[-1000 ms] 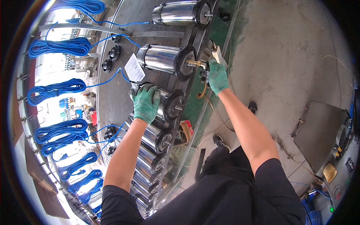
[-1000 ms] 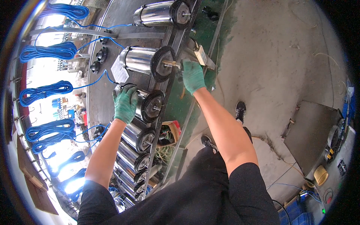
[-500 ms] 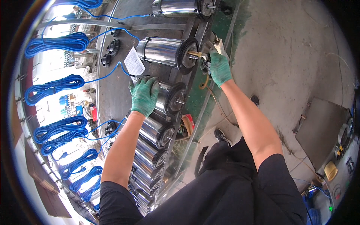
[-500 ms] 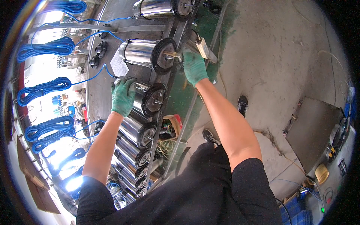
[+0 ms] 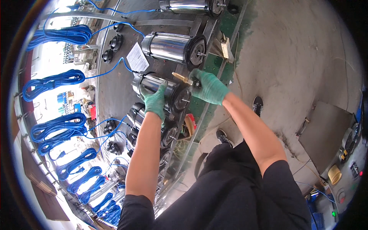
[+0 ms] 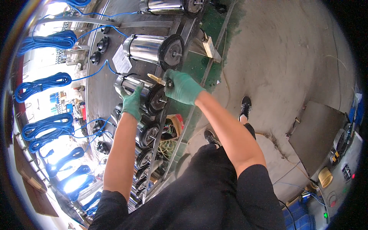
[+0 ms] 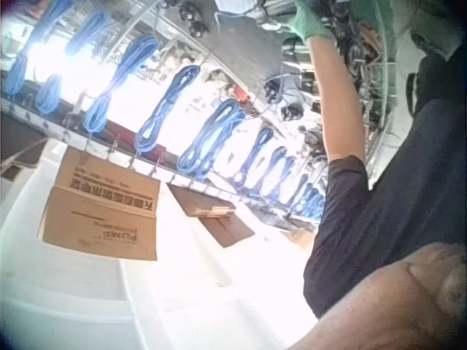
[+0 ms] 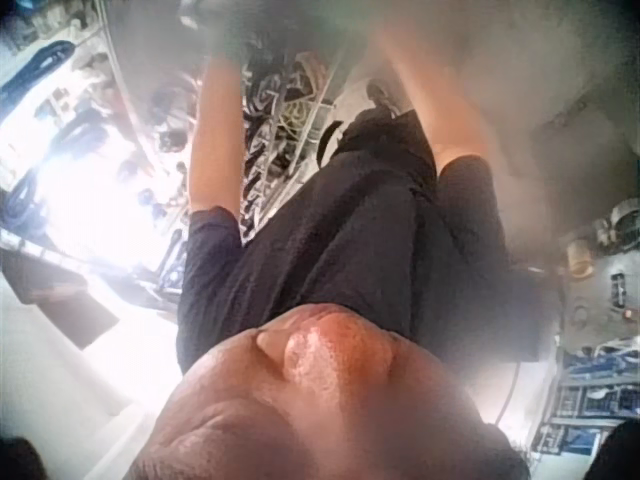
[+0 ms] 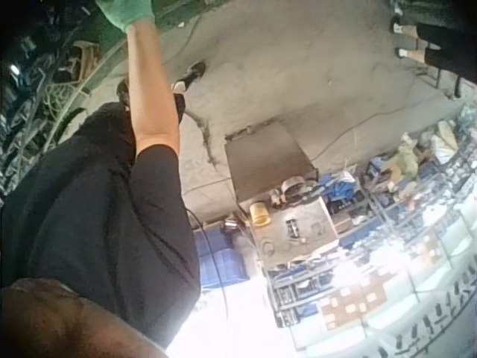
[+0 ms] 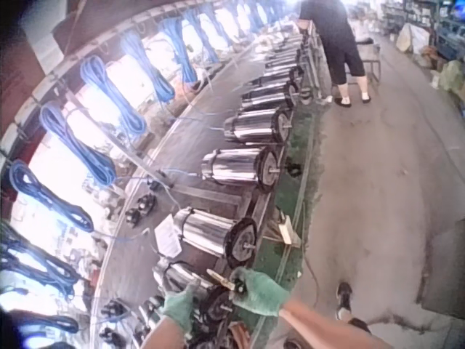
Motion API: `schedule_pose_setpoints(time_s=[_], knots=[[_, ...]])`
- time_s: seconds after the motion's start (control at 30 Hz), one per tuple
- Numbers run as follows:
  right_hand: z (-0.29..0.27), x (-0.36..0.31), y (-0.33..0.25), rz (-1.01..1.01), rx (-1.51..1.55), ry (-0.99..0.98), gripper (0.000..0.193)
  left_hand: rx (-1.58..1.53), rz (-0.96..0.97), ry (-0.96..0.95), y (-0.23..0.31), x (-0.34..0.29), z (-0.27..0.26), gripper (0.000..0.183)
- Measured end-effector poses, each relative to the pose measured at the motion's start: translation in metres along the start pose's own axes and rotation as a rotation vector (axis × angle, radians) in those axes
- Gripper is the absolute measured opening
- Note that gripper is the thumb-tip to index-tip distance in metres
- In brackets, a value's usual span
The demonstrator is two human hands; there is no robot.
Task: The person uses a handheld nozzle to apply a substance to the shaft of a pump, wipes the exterior of the pumps with a blue cloth, and then uses a power screwdriver to fasten screws into the base of the pumps on a factory assembly line.
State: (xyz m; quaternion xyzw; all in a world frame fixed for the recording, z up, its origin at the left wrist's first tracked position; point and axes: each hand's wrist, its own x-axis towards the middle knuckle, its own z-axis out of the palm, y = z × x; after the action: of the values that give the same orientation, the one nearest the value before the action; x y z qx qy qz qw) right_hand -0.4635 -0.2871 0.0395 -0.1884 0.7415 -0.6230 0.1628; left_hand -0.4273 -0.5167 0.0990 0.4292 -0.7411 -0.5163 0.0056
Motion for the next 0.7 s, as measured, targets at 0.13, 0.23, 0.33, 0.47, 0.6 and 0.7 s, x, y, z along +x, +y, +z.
schedule_pose_setpoints(time_s=[0.13,0.23,0.33,0.47,0.6,0.7], knots=[[0.014,0.008,0.009,-0.103,0.002,-0.125,0.034,-0.088,0.002,0.050,-0.014,0.005,0.005,0.116],[0.019,0.021,-0.005,-0.115,-0.005,-0.145,0.035,-0.153,-0.004,0.122,-0.029,0.010,-0.002,0.112],[0.016,0.023,-0.015,-0.140,-0.017,-0.091,0.033,-0.317,-0.025,0.050,-0.026,-0.002,0.002,0.119],[0.010,0.021,-0.029,-0.150,-0.122,-0.136,0.035,-0.498,-0.018,0.020,-0.011,-0.029,0.011,0.100],[0.015,0.020,-0.041,-0.309,-0.196,-0.036,0.027,-0.595,-0.024,-0.176,-0.040,-0.005,-0.008,0.099],[0.016,0.019,-0.042,-0.389,-0.248,0.020,0.025,-0.772,-0.075,-0.144,-0.052,-0.007,0.006,0.050]])
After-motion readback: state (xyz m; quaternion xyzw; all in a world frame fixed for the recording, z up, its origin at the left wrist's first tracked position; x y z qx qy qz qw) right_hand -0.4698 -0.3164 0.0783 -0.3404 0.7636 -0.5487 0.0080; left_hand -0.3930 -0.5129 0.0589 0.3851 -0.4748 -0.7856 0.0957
